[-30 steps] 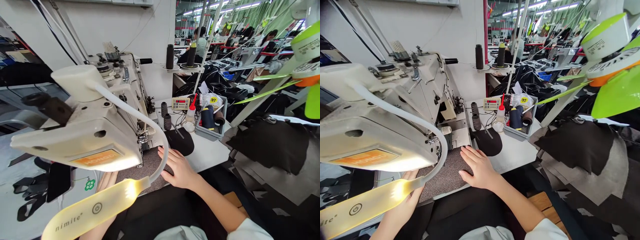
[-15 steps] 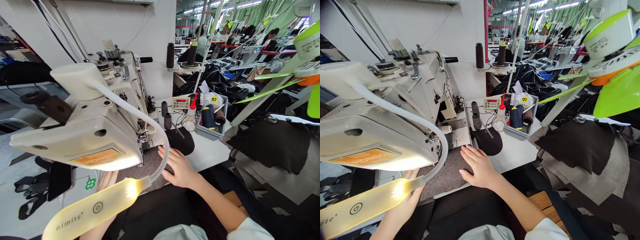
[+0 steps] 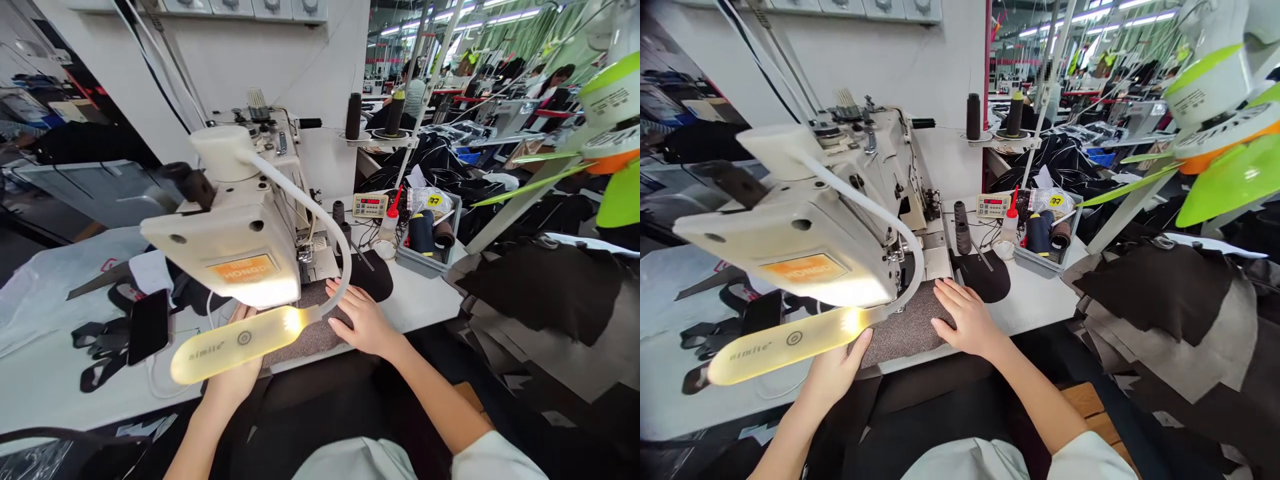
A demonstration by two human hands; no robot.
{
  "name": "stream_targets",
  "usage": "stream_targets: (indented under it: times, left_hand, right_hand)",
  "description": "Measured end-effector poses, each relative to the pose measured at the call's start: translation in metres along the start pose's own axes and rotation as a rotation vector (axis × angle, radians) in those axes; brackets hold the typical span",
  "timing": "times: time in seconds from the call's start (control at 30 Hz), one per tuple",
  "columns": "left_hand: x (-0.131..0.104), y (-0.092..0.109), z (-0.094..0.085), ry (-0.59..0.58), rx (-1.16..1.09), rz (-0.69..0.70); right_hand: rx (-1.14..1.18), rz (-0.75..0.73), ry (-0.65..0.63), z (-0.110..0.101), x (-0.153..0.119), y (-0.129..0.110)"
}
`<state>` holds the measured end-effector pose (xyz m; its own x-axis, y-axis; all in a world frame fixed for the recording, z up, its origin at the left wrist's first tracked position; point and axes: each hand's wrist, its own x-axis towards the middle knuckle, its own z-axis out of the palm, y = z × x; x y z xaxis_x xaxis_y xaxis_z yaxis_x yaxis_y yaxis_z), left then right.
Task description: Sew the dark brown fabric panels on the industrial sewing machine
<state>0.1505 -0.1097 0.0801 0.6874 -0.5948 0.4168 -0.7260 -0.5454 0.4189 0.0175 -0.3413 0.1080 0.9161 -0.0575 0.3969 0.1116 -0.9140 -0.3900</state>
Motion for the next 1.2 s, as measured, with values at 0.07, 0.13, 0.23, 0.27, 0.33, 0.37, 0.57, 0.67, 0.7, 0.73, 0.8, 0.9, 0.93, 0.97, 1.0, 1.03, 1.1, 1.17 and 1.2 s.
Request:
stream_targets:
  times: [0.07, 0.13, 0.23, 0.27, 0.33, 0.37, 0.57, 0.67, 0.7, 0.73, 0.8, 0.9, 0.93, 0.97, 1.0, 1.03, 1.1, 1.17, 1.2]
  left_hand:
    - [-0.006, 0.005, -0.006, 0.023, -0.022, -0.039]
    - [-0.019, 0.011, -0.012, 0.231, -0.029, -0.056]
    - [-0.056, 0.016, -0.010, 0.537, -0.066, 0.080]
    - [-0.072, 0.016, -0.004, 0.513, -0.093, 0.146]
    - [-0.108, 0.015, 0.018, 0.220, -0.142, 0.191]
    - [-0.126, 0.012, 0.032, -0.014, -0.118, 0.166]
    - [-0.205, -0.020, 0.098, -0.708, 0.129, -0.186]
    - [-0.214, -0.032, 0.104, -0.722, 0.118, -0.209]
    - [-0.214, -0.034, 0.104, -0.723, 0.108, -0.214]
    - [-0.212, -0.035, 0.103, -0.719, 0.097, -0.221]
    - [-0.209, -0.034, 0.100, -0.700, 0.069, -0.243]
    - [-0.205, -0.025, 0.088, -0.665, 0.020, -0.315]
    - [-0.204, -0.020, 0.082, -0.658, -0.003, -0.338]
    - [-0.203, -0.013, 0.075, -0.654, -0.030, -0.351]
    - [-0.202, -0.005, 0.068, -0.657, -0.062, -0.351]
    - [-0.201, 0.004, 0.061, -0.664, -0.097, -0.339]
    - [-0.198, 0.021, 0.049, -0.691, -0.173, -0.290]
    - [-0.194, 0.032, 0.041, -0.744, -0.232, -0.242]
    - [-0.192, 0.034, 0.039, -0.776, -0.245, -0.228]
  right_hand:
    - [0.000, -0.011, 0.052, 0.001, -0.004, -0.002]
    - [0.022, -0.029, 0.184, 0.004, -0.016, -0.008]
    - [0.115, -0.024, 0.476, 0.017, -0.048, -0.024]
    - [0.154, -0.002, 0.551, 0.025, -0.061, -0.030]
    - [0.230, 0.053, 0.587, 0.047, -0.089, -0.042]
    - [0.273, 0.085, 0.545, 0.061, -0.103, -0.047]
    - [0.297, 0.368, -0.062, 0.148, -0.170, -0.060]
    - [0.271, 0.431, -0.245, 0.175, -0.190, -0.059]
    - [0.273, 0.438, -0.264, 0.180, -0.194, -0.058]
    - [0.274, 0.446, -0.285, 0.184, -0.196, -0.057]
    - [0.283, 0.460, -0.314, 0.189, -0.197, -0.055]
    - [0.336, 0.478, -0.322, 0.190, -0.191, -0.056]
    - [0.366, 0.483, -0.316, 0.189, -0.188, -0.057]
    - [0.403, 0.491, -0.306, 0.187, -0.185, -0.059]
    - [0.445, 0.503, -0.291, 0.184, -0.182, -0.061]
    - [0.490, 0.522, -0.271, 0.180, -0.180, -0.063]
    - [0.588, 0.591, -0.204, 0.168, -0.175, -0.063]
    - [0.697, 0.707, -0.099, 0.146, -0.171, -0.055]
    - [0.750, 0.774, -0.029, 0.130, -0.171, -0.047]
